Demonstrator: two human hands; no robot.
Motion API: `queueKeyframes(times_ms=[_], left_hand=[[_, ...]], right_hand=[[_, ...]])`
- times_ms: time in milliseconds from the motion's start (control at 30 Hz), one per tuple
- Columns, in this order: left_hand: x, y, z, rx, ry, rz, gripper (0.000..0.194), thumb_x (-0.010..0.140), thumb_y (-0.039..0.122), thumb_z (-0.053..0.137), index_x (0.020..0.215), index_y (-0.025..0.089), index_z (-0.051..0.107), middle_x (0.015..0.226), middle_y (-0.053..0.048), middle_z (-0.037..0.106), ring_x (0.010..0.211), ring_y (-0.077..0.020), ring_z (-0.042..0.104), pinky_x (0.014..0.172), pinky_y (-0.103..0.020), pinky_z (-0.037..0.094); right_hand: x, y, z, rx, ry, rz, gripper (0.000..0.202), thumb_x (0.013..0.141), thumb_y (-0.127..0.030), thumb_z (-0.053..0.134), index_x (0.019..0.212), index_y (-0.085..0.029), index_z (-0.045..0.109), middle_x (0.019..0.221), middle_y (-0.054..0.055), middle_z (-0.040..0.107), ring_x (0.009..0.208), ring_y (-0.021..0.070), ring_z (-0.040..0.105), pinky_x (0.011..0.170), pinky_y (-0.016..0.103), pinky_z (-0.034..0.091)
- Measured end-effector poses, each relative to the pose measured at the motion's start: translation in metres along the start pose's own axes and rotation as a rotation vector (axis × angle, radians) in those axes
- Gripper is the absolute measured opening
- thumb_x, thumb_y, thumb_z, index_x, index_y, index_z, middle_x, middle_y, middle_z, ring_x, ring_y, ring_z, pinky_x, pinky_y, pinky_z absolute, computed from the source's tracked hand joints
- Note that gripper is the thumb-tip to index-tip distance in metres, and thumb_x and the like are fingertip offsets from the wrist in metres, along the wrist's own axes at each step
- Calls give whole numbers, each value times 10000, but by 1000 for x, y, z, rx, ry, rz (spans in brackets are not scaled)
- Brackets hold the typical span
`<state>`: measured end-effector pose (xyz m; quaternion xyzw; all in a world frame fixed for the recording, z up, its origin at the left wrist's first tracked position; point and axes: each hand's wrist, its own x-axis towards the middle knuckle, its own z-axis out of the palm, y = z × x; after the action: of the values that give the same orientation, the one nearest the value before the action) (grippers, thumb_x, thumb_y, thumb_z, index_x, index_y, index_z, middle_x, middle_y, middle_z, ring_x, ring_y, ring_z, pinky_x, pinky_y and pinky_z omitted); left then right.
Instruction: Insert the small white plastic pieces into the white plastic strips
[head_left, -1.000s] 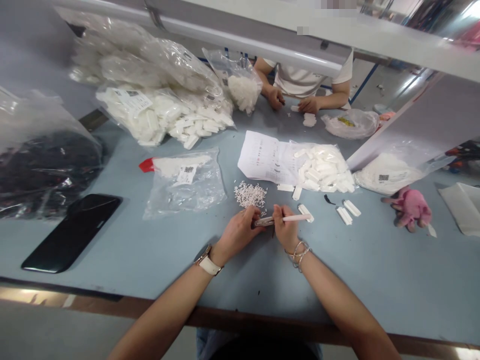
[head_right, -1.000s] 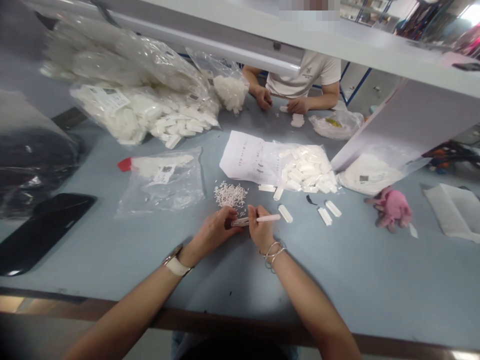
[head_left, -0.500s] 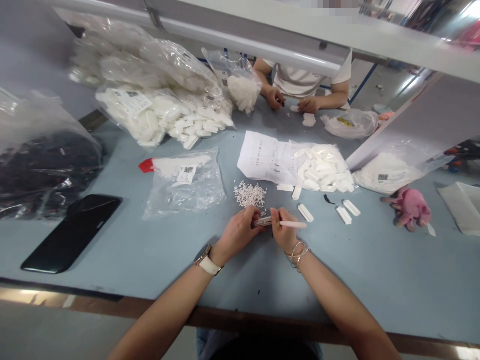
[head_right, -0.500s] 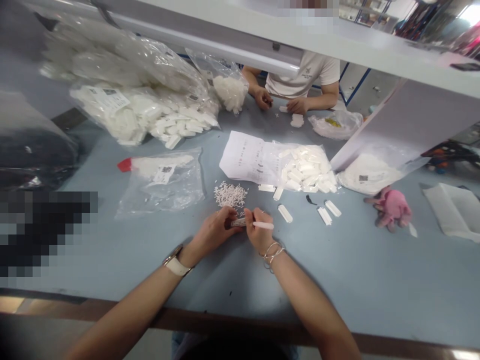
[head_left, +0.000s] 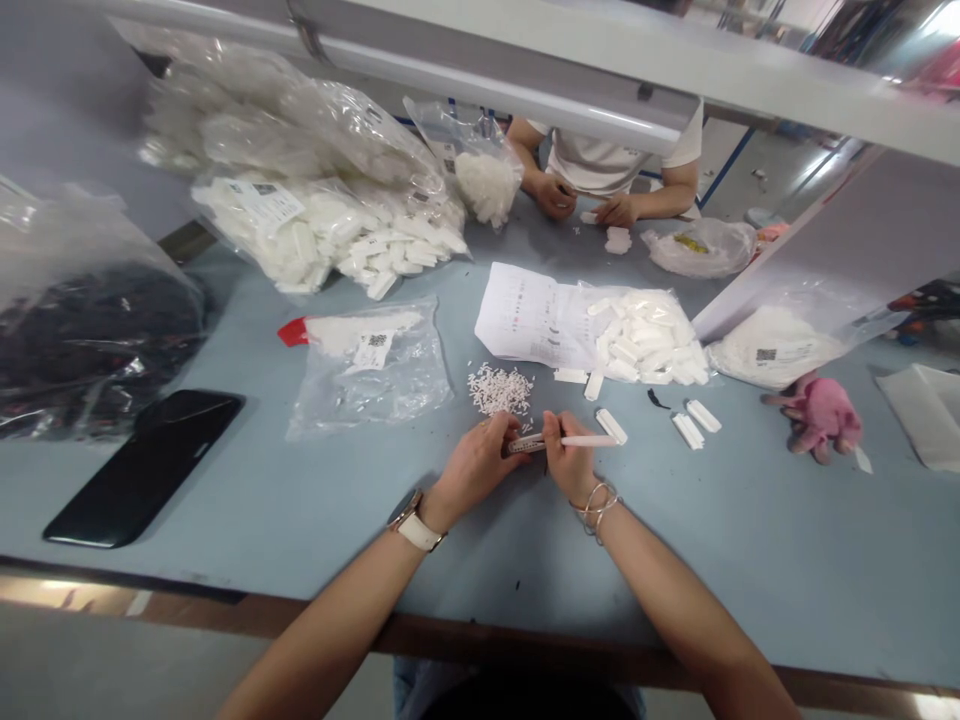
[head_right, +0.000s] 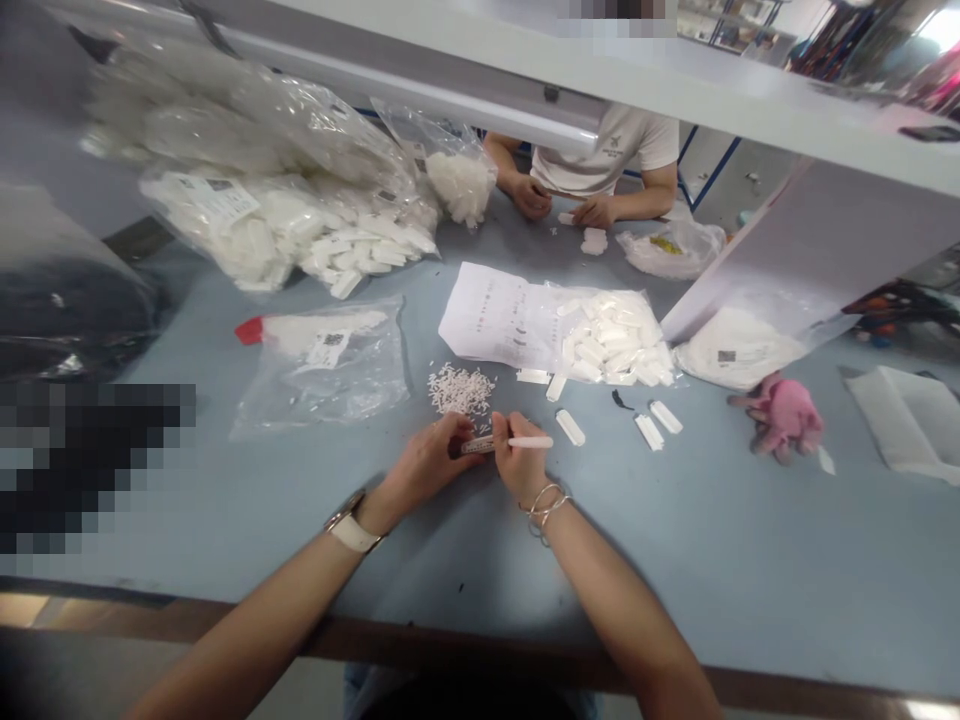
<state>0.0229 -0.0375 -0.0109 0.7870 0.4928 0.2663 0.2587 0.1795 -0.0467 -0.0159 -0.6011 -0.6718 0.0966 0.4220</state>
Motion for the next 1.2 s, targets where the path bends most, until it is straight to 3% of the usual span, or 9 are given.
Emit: queueKeyframes(times_ms=[200, 600, 800, 967, 1200], left_hand=[[0, -2, 1, -22, 4, 12, 353, 681, 166, 716, 913, 204, 454, 812, -12, 647, 758, -206, 648, 611, -295, 505], [-1, -5, 3, -26, 22, 31, 329, 701, 190, 704, 913, 209, 454, 807, -5, 631, 741, -196, 638, 600, -293, 501], [-1, -4, 3, -9, 52, 54, 322, 709, 201, 709, 923, 213, 470, 802, 1, 625, 733, -192, 627, 599, -295, 498], [-1, -4, 2, -28, 109, 82, 338, 690, 179, 732, 911, 205, 477, 808, -3, 622, 734, -182, 625, 613, -286, 505], [0, -2, 0, -89, 112, 23, 377, 683, 214, 744, 940, 208, 468, 798, 3, 646, 692, -164, 627, 625, -290, 522]], right_hand=[[1, 2, 1, 150, 36, 174, 481, 933, -529, 276, 581, -217, 378, 487, -25, 450, 454, 105, 418, 473, 241, 327], [4, 3, 1, 171, 2, 191, 454, 895, -527, 362, 557, -223, 363, 473, -36, 428, 456, 104, 388, 476, 250, 316], [9, 3, -1, 404, 120, 400, 484, 877, -548, 387, 536, -212, 453, 457, -33, 464, 457, 114, 446, 498, 260, 360], [12, 3, -2, 483, 93, 452, 504, 845, -573, 433, 498, -208, 447, 435, -40, 448, 442, 107, 435, 483, 255, 348], [15, 5, -5, 609, 36, 481, 373, 769, -550, 572, 686, -204, 460, 410, -95, 429, 383, 85, 417, 432, 217, 330]])
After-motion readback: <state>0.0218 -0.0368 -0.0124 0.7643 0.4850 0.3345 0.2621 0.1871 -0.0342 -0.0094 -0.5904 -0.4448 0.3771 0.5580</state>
